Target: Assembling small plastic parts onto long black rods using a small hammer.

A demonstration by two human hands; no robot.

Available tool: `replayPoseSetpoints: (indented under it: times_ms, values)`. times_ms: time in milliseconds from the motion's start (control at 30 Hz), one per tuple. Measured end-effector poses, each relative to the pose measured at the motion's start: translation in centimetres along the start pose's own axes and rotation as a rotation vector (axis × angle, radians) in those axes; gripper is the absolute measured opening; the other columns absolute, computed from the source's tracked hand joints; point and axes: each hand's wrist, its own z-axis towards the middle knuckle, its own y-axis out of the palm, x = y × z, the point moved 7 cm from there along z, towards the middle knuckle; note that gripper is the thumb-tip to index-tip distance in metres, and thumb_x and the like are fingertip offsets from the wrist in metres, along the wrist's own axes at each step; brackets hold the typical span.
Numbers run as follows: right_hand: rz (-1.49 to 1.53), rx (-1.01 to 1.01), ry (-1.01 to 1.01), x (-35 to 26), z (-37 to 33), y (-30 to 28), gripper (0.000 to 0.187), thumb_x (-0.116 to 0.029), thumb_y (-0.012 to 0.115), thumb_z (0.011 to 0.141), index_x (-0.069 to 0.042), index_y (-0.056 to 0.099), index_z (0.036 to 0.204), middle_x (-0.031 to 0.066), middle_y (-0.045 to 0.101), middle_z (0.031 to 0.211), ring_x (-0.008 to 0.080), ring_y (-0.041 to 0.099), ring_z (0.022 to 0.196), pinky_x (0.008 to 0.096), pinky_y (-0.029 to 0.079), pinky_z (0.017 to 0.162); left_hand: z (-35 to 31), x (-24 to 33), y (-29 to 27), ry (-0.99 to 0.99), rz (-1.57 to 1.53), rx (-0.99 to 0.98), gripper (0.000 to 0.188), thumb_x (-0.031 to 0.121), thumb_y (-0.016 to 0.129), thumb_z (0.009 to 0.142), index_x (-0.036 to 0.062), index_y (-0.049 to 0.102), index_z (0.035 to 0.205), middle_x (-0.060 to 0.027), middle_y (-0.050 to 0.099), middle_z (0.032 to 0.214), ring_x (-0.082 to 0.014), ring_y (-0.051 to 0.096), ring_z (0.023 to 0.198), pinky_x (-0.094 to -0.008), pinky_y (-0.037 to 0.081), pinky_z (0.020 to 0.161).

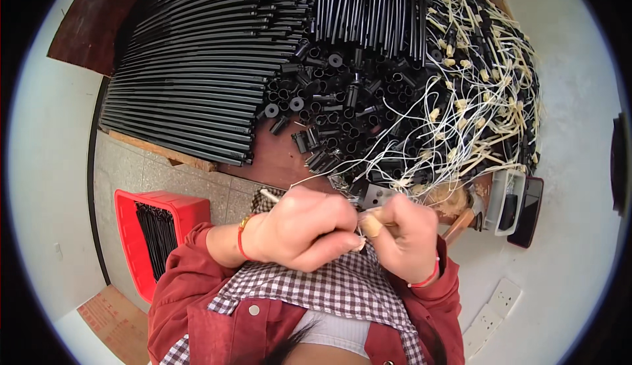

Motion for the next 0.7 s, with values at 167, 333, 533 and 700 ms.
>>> replayPoseSetpoints:
  times_ms: [167,333,533,700]
  values:
    - [-0.193,-0.209,-0.192,-2.3,0.8,1.0,0.016,-0.003,0.070,0.068,-0.004,0.058,0.078,0.0009,0.054,0.063,0.0131,0.042,0.050,0.0215,0.036,0.046,0.9,0.2,0.0,-0.091,-0.186,-0.007,0.017,0.003,0.068,0.070,0.0043,0.059,0.083,-0.0055,0.062,0.072,-0.0174,0.053,0.052,-0.0261,0.043,0.048]
    - [-0.312,-0.234,-0.607,-6.2,1.4,0.9,0.021,-0.004,0.072,0.067,-0.004,0.063,0.086,0.0024,0.058,0.072,0.0141,0.047,0.056,0.0213,0.039,0.051,-0.5,-1.0,1.3,-0.229,-0.067,-0.272,0.016,0.007,0.069,0.071,0.0054,0.055,0.079,-0.0041,0.058,0.062,-0.0189,0.049,0.048,-0.0289,0.040,0.045]
    - [-0.205,-0.387,-0.565,-4.6,-1.5,3.4,0.027,-0.003,0.073,0.064,-0.004,0.066,0.090,0.0043,0.063,0.077,0.0154,0.052,0.056,0.0220,0.043,0.053,-1.2,-1.8,1.7,-0.334,-0.264,-0.529,0.017,0.008,0.068,0.072,0.0037,0.053,0.079,-0.0048,0.057,0.063,-0.0235,0.048,0.048,-0.0304,0.040,0.044]
    - [-0.141,-0.437,-0.415,-4.4,-2.2,3.0,0.030,0.001,0.073,0.063,-0.002,0.067,0.092,0.0066,0.067,0.082,0.0153,0.056,0.057,0.0216,0.045,0.052,-0.4,-1.8,-0.8,-0.254,-0.196,-0.692,0.029,0.018,0.072,0.074,0.0029,0.057,0.094,-0.0086,0.063,0.083,-0.0268,0.059,0.069,-0.0350,0.049,0.061]
